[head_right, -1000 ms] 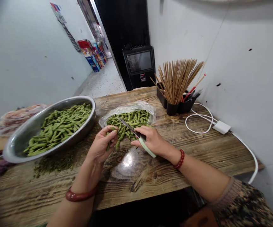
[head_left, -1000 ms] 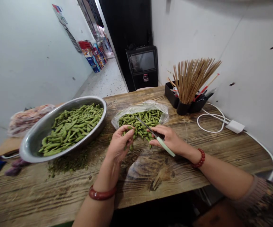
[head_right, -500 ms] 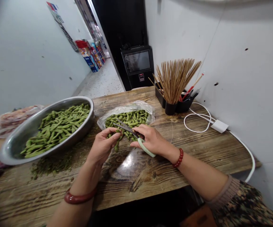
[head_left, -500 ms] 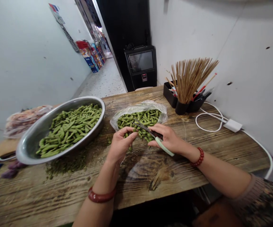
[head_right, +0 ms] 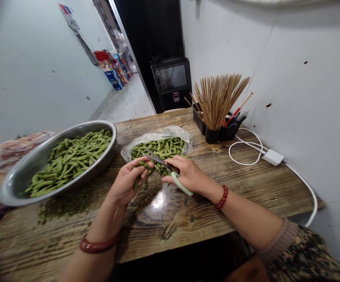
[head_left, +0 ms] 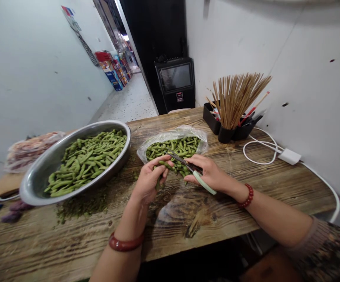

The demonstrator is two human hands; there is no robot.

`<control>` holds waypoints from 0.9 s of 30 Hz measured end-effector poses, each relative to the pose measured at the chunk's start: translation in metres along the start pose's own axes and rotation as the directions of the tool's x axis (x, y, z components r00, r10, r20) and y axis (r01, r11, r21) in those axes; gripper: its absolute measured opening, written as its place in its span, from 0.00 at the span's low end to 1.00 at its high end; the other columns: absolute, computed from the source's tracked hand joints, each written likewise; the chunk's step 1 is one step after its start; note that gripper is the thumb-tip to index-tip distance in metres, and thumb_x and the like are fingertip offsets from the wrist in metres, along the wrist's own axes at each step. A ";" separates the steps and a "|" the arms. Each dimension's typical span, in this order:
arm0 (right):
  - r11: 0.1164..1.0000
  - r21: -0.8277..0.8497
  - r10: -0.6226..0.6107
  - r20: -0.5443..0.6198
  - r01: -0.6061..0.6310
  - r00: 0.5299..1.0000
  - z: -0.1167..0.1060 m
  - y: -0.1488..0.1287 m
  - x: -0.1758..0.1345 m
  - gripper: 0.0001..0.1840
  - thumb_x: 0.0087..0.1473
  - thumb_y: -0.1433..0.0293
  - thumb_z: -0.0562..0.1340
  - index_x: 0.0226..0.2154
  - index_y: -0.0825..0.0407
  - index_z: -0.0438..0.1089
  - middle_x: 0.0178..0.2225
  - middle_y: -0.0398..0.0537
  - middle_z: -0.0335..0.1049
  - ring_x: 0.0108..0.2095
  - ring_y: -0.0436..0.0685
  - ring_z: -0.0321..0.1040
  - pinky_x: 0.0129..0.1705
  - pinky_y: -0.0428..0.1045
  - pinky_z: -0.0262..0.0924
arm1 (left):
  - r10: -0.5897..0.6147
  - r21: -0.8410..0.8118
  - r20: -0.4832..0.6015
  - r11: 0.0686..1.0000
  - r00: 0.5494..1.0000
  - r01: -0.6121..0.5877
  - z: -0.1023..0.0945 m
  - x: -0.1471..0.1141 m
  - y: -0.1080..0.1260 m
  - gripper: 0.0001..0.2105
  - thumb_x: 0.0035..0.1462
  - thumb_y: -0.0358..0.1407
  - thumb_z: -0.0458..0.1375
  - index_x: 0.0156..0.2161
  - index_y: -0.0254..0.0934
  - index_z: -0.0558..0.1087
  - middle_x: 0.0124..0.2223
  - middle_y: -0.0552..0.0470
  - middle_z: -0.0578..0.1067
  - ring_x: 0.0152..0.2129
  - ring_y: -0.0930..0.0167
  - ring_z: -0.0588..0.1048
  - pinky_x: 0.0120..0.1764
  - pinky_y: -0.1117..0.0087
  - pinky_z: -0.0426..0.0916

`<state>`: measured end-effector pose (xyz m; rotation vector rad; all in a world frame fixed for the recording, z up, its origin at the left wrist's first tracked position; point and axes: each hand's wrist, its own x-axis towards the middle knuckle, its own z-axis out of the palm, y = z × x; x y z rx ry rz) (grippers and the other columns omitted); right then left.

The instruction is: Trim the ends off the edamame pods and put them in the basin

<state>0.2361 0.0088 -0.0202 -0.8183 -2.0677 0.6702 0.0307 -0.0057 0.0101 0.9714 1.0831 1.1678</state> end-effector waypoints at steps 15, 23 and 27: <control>0.999 -0.050 -0.019 0.030 0.021 0.999 0.001 0.001 -0.002 0.22 0.48 0.63 0.68 0.45 0.53 0.68 0.34 0.47 0.66 0.31 0.53 0.63 0.33 0.49 0.61 | 0.002 0.153 -0.105 0.988 0.994 0.015 0.003 -0.002 -0.001 0.15 0.41 0.36 0.67 0.34 0.35 0.70 0.16 0.62 0.65 0.11 0.81 0.60 0.15 0.81 0.51; 0.994 -0.105 -0.004 0.090 0.014 0.996 -0.001 -0.003 -0.005 0.28 0.48 0.63 0.67 0.52 0.52 0.64 0.38 0.49 0.66 0.34 0.54 0.64 0.37 0.50 0.63 | 0.072 0.226 -0.004 0.972 0.997 -0.070 0.001 -0.001 -0.007 0.13 0.47 0.39 0.64 0.37 0.34 0.74 0.18 0.59 0.66 0.14 0.80 0.60 0.16 0.80 0.51; 0.992 -0.124 -0.026 0.090 0.037 0.996 -0.001 -0.003 -0.005 0.30 0.48 0.63 0.68 0.53 0.52 0.63 0.38 0.50 0.66 0.35 0.55 0.65 0.38 0.50 0.63 | 0.090 0.257 0.013 0.962 0.996 -0.090 0.002 -0.001 -0.010 0.11 0.48 0.39 0.64 0.36 0.35 0.74 0.17 0.59 0.64 0.13 0.80 0.59 0.17 0.80 0.51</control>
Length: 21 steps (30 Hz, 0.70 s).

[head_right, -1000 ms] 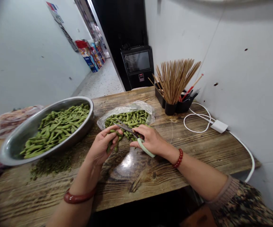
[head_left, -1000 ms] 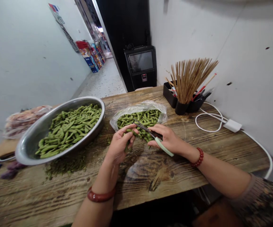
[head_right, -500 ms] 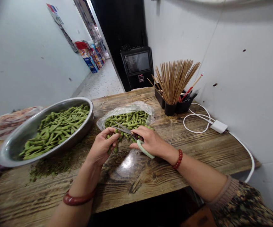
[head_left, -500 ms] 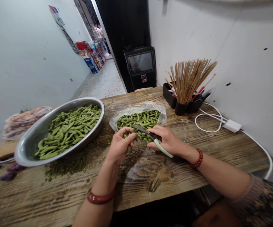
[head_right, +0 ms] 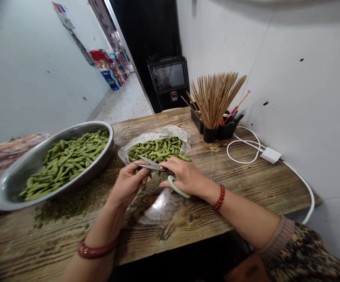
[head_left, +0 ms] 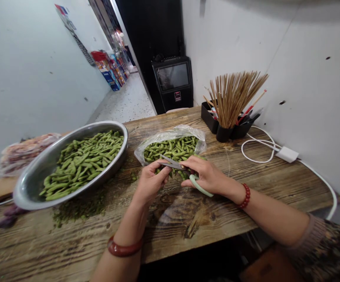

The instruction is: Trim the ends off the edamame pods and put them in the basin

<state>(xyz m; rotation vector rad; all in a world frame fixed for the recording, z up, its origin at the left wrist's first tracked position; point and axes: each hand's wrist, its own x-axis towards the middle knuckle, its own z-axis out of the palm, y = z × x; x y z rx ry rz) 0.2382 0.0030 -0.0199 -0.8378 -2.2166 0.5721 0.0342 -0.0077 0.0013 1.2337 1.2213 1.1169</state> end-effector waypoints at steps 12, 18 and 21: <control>0.999 0.007 -0.037 0.000 0.037 0.999 0.001 -0.001 0.000 0.27 0.50 0.63 0.66 0.51 0.54 0.64 0.38 0.51 0.66 0.36 0.56 0.64 0.38 0.50 0.62 | 0.039 0.053 0.016 0.998 0.999 -0.040 0.002 -0.001 -0.001 0.09 0.48 0.38 0.64 0.33 0.35 0.75 0.19 0.59 0.65 0.14 0.80 0.59 0.18 0.78 0.52; 0.999 0.016 -0.043 0.020 0.042 0.999 0.000 0.002 0.001 0.24 0.52 0.64 0.65 0.50 0.54 0.65 0.37 0.51 0.67 0.37 0.56 0.65 0.40 0.50 0.62 | 0.019 0.092 0.012 0.996 1.000 -0.020 -0.001 0.000 -0.001 0.09 0.48 0.38 0.63 0.34 0.34 0.74 0.17 0.59 0.64 0.14 0.80 0.59 0.18 0.78 0.52; 0.999 0.051 -0.011 -0.039 0.013 0.999 0.001 0.004 0.003 0.22 0.50 0.62 0.66 0.46 0.54 0.68 0.35 0.49 0.67 0.35 0.55 0.65 0.38 0.49 0.62 | -0.014 0.006 -0.041 1.000 0.999 0.014 -0.001 0.000 0.002 0.10 0.46 0.36 0.65 0.33 0.34 0.73 0.18 0.59 0.65 0.14 0.80 0.60 0.18 0.79 0.53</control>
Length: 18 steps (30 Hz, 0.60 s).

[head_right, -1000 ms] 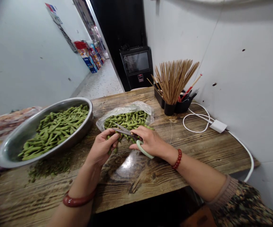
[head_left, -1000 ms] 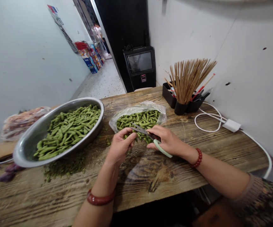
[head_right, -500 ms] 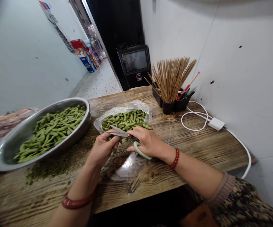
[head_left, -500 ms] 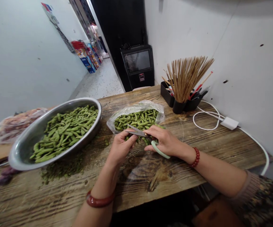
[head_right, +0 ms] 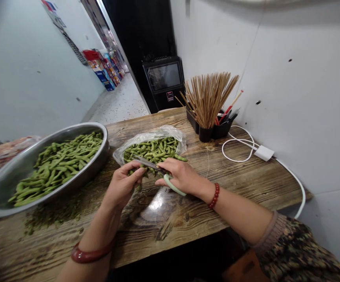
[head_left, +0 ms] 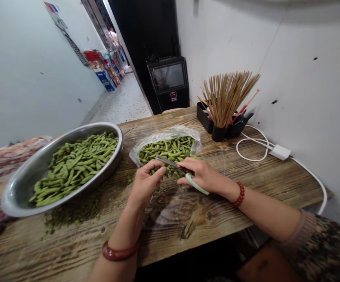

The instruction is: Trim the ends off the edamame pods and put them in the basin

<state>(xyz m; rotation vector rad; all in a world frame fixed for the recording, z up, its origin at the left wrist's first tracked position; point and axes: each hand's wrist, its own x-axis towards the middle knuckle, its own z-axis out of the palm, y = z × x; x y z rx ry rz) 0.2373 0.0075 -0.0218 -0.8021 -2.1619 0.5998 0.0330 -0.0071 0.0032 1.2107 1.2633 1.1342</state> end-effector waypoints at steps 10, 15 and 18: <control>0.996 0.062 0.066 -0.106 -0.060 0.992 0.004 0.003 0.001 0.29 0.46 0.59 0.68 0.48 0.55 0.66 0.37 0.50 0.66 0.36 0.56 0.65 0.39 0.52 0.63 | -0.051 -0.472 0.002 0.881 0.999 0.046 -0.008 0.007 0.003 0.13 0.43 0.32 0.67 0.31 0.35 0.66 0.22 0.59 0.66 0.15 0.82 0.59 0.14 0.83 0.52; 0.997 0.042 0.065 -0.088 -0.061 0.994 0.005 0.004 0.000 0.30 0.46 0.58 0.68 0.48 0.55 0.65 0.37 0.50 0.66 0.35 0.56 0.64 0.38 0.52 0.63 | -0.039 -0.487 -0.021 0.873 0.999 0.024 -0.005 0.006 0.002 0.13 0.42 0.31 0.67 0.30 0.34 0.67 0.24 0.56 0.68 0.15 0.82 0.60 0.14 0.84 0.52; 0.997 0.048 0.058 -0.042 -0.056 0.997 0.004 0.003 -0.001 0.29 0.46 0.58 0.68 0.48 0.56 0.65 0.37 0.51 0.66 0.36 0.56 0.64 0.38 0.51 0.63 | -0.046 -0.478 -0.012 0.878 0.999 0.034 -0.001 0.004 0.004 0.13 0.42 0.31 0.67 0.30 0.34 0.67 0.22 0.58 0.67 0.14 0.82 0.60 0.14 0.83 0.52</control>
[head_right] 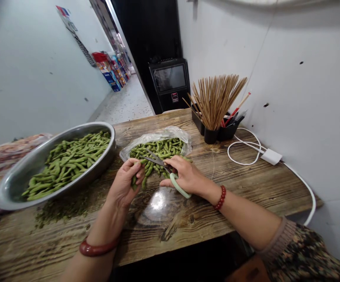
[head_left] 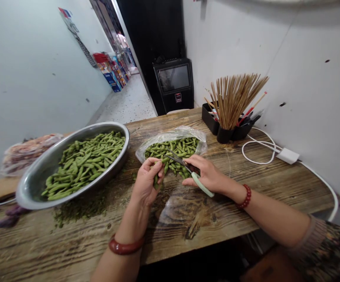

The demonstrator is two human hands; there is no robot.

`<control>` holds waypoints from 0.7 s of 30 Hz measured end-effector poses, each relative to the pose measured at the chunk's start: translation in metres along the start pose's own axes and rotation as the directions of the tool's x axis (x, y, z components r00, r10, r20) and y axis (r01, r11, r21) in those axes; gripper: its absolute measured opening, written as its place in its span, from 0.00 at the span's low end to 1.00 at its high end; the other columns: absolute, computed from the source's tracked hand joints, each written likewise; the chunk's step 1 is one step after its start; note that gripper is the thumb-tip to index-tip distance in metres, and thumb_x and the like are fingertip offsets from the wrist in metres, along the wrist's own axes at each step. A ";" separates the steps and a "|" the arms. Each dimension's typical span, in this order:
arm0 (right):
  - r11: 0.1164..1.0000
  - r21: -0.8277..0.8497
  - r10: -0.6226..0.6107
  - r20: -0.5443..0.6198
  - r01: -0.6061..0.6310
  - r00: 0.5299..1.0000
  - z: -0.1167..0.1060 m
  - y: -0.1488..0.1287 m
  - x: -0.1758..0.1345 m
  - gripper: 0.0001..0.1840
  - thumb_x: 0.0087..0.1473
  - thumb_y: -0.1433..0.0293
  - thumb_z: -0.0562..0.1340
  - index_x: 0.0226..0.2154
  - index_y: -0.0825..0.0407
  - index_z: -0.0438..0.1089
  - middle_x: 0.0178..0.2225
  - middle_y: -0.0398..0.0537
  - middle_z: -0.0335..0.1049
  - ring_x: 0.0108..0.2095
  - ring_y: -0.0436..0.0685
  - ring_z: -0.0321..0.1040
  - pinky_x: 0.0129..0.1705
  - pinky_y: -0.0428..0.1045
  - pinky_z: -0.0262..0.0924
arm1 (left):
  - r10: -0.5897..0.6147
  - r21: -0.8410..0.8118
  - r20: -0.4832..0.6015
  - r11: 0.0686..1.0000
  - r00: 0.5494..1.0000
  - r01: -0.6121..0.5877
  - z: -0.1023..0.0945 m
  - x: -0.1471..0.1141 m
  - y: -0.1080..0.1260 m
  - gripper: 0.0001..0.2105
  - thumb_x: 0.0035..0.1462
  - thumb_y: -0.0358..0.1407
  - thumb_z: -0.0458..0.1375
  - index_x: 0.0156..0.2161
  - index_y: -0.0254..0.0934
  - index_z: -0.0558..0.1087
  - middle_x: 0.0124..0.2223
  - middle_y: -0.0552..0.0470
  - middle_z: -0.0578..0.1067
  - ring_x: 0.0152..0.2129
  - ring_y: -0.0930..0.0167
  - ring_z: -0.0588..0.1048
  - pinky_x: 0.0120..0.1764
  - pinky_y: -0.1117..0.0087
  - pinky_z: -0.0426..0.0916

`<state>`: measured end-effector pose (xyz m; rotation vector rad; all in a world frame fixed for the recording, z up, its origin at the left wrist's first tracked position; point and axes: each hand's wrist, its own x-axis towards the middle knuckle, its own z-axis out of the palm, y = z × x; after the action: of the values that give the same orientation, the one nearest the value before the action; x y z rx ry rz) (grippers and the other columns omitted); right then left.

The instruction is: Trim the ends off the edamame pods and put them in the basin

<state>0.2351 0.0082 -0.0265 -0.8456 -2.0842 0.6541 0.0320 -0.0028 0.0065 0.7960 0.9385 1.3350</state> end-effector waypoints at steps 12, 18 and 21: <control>0.999 0.034 -0.008 0.003 0.008 1.000 -0.001 -0.006 0.001 0.28 0.46 0.58 0.68 0.46 0.56 0.66 0.35 0.49 0.65 0.34 0.54 0.63 0.36 0.50 0.61 | -0.058 0.096 0.044 0.994 0.997 0.054 0.005 -0.004 -0.008 0.13 0.43 0.34 0.67 0.30 0.35 0.66 0.19 0.61 0.64 0.13 0.82 0.59 0.15 0.83 0.52; 0.997 0.058 -0.044 -0.024 0.045 0.999 0.000 -0.005 0.001 0.22 0.49 0.60 0.67 0.44 0.55 0.68 0.34 0.49 0.66 0.35 0.54 0.63 0.39 0.49 0.61 | -0.070 0.070 0.064 0.995 0.995 0.065 0.004 -0.003 -0.006 0.12 0.45 0.33 0.66 0.30 0.36 0.65 0.19 0.61 0.63 0.13 0.82 0.59 0.15 0.83 0.52; 0.998 0.056 -0.038 0.004 0.038 0.999 -0.002 -0.007 0.001 0.20 0.50 0.61 0.67 0.43 0.55 0.69 0.33 0.48 0.67 0.34 0.54 0.64 0.38 0.49 0.61 | -0.052 0.035 0.074 0.998 0.996 0.049 0.002 -0.002 -0.006 0.11 0.45 0.33 0.65 0.30 0.35 0.66 0.22 0.59 0.66 0.15 0.81 0.59 0.14 0.83 0.52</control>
<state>0.2332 0.0048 -0.0199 -0.7721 -2.0714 0.6918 0.0367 -0.0049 0.0024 0.8369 0.9179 1.2407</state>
